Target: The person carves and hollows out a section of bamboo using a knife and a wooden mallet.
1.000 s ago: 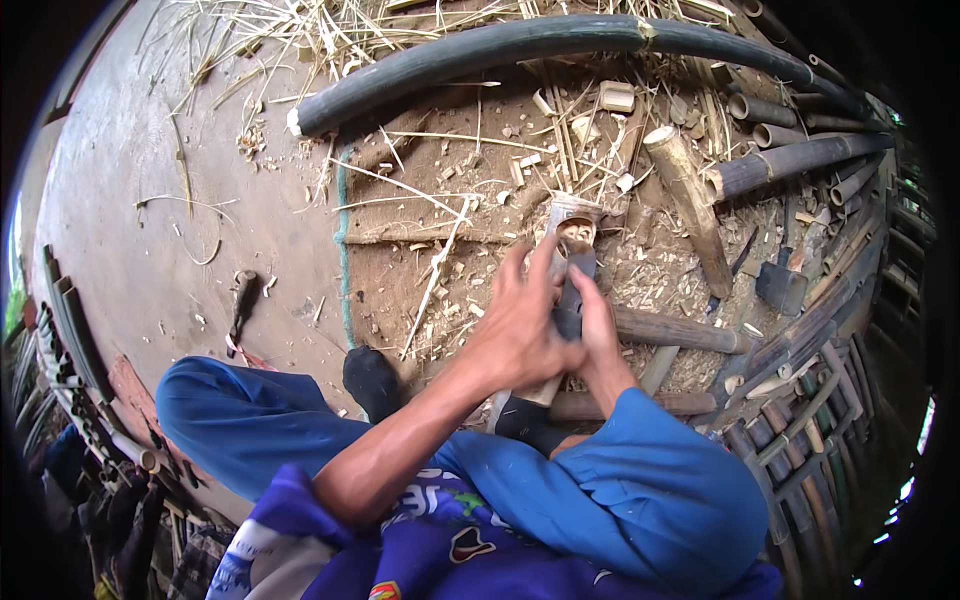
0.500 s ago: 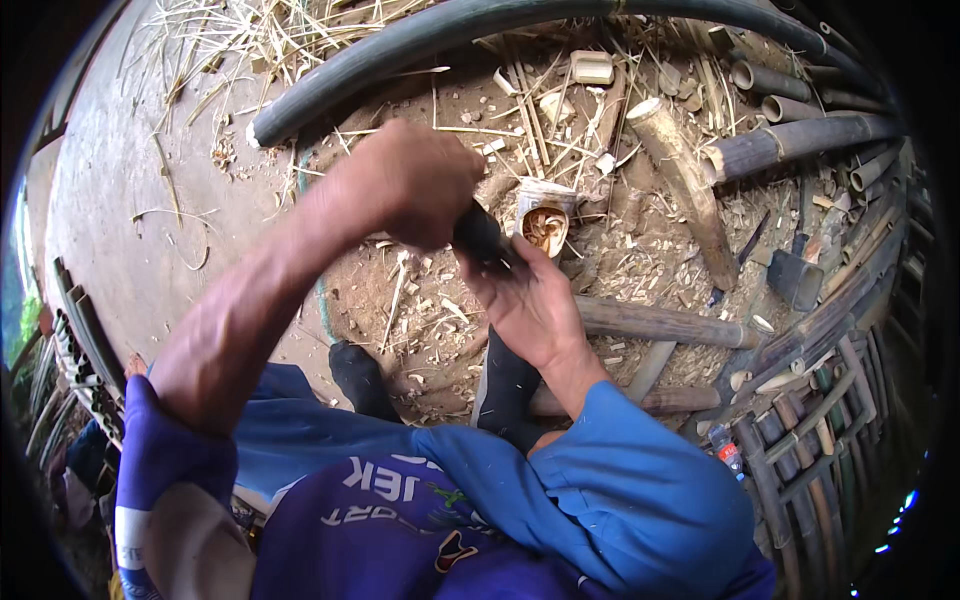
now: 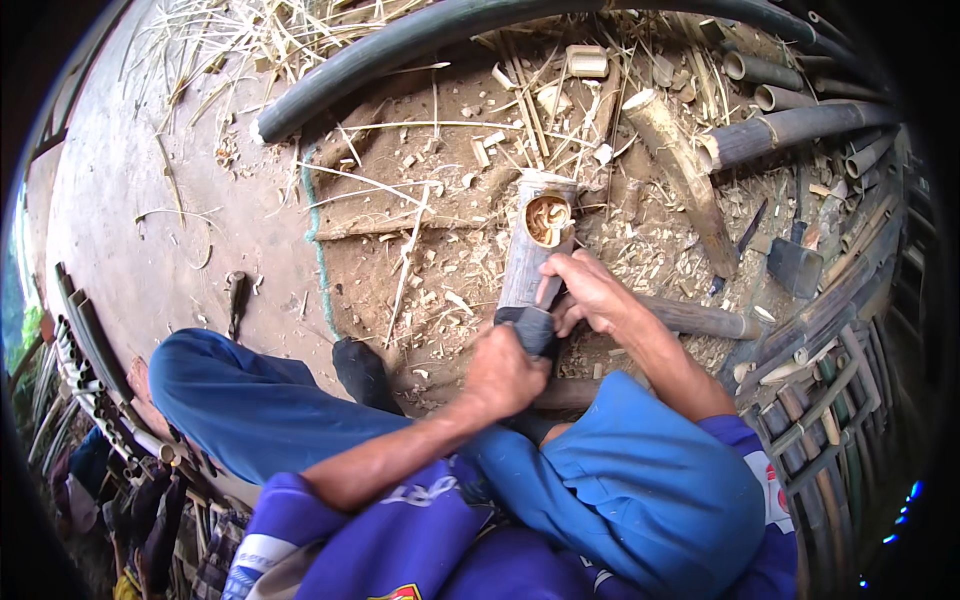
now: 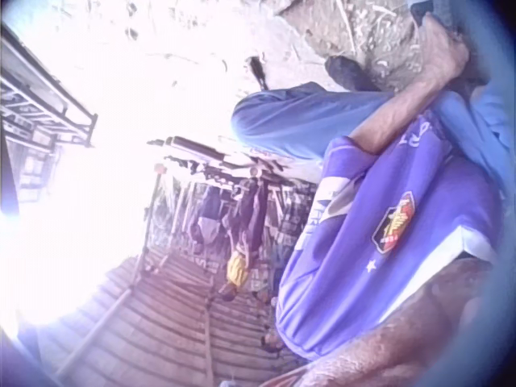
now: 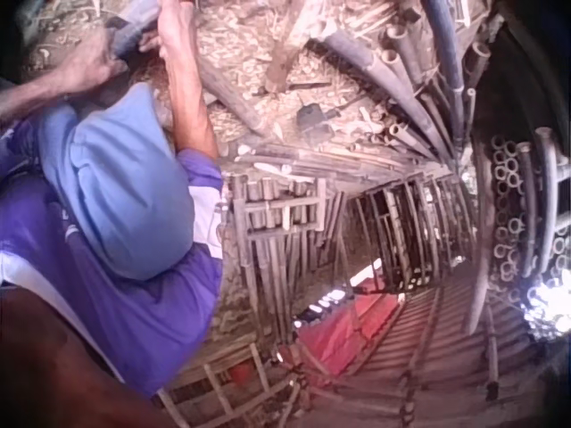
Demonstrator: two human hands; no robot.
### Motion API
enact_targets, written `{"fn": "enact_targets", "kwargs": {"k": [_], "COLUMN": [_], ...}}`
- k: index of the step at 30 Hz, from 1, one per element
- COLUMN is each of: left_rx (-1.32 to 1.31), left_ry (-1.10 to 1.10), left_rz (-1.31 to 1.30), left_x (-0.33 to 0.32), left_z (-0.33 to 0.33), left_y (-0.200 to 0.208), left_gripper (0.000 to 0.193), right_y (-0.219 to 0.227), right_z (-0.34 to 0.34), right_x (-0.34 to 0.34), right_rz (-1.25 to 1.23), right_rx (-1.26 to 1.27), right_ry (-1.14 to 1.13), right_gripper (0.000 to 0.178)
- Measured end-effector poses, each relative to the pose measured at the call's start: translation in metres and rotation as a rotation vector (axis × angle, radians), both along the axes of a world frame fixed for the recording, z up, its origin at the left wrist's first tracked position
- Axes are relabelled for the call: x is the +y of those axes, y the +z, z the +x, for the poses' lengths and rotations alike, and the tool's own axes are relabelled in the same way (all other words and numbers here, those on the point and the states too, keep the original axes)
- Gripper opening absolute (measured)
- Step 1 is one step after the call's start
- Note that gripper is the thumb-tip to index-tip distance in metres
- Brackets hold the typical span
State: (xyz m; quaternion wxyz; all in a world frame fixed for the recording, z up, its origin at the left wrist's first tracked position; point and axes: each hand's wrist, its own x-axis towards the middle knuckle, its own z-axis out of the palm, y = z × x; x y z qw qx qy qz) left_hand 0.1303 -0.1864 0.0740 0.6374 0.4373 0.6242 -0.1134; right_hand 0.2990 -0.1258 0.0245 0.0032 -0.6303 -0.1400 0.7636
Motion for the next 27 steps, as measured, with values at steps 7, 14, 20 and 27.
{"fn": "enact_targets", "kwargs": {"k": [7, 14, 20, 27], "left_rx": [-0.155, 0.382, 0.460, 0.364], "left_ry": [0.108, -0.386, -1.089, -0.713], "left_rz": [0.150, 0.534, 1.072, 0.795], "left_x": [-0.028, 0.106, 0.162, 0.134], "left_z": [-0.039, -0.086, 0.019, -0.039], "left_y": [-0.029, -0.005, 0.050, 0.022], "left_gripper": [0.061, 0.027, 0.010, 0.006], "right_y": [0.014, -0.011, -0.044, -0.014], "right_z": [-0.015, -0.070, -0.060, -0.073], "right_x": [-0.018, -0.005, -0.017, -0.003], "right_rz": [0.127, 0.199, 0.079, 0.080], "right_rx": [-0.015, 0.457, 1.092, 0.472], "right_ry": [-0.059, -0.824, -1.385, -1.207], "right_gripper": [0.038, 0.030, 0.036, 0.029]}}
